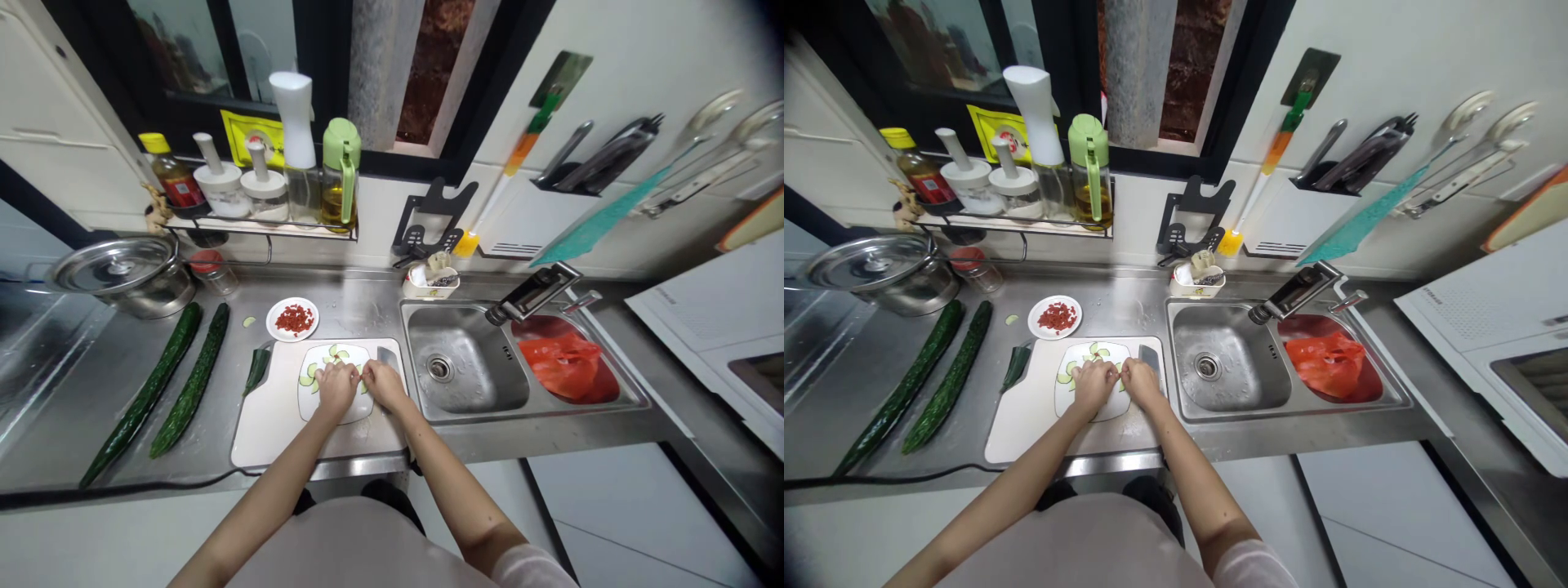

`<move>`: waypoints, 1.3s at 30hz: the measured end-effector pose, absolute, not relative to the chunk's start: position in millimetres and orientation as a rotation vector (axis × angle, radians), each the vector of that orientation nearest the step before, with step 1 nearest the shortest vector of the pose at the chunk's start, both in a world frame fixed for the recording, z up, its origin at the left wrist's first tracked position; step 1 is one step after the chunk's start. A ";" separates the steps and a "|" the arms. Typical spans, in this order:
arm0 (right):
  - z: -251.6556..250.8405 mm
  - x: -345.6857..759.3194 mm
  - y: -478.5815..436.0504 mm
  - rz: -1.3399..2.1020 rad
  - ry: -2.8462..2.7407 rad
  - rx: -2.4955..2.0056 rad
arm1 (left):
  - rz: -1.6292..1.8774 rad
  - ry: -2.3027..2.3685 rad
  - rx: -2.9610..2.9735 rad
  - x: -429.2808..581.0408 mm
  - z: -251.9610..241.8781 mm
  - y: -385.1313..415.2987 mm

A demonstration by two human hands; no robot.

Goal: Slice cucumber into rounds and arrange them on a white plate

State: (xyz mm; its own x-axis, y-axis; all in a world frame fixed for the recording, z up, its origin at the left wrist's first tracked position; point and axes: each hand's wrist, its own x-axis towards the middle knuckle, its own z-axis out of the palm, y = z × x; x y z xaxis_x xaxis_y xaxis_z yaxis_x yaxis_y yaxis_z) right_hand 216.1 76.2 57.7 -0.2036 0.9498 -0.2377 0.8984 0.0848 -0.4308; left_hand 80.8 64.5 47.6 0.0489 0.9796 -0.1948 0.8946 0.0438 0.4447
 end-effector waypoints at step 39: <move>66.0 192.6 98.6 0.731 -2.094 -1.818 | 0.767 1.960 1.513 45.7 73.3 12.1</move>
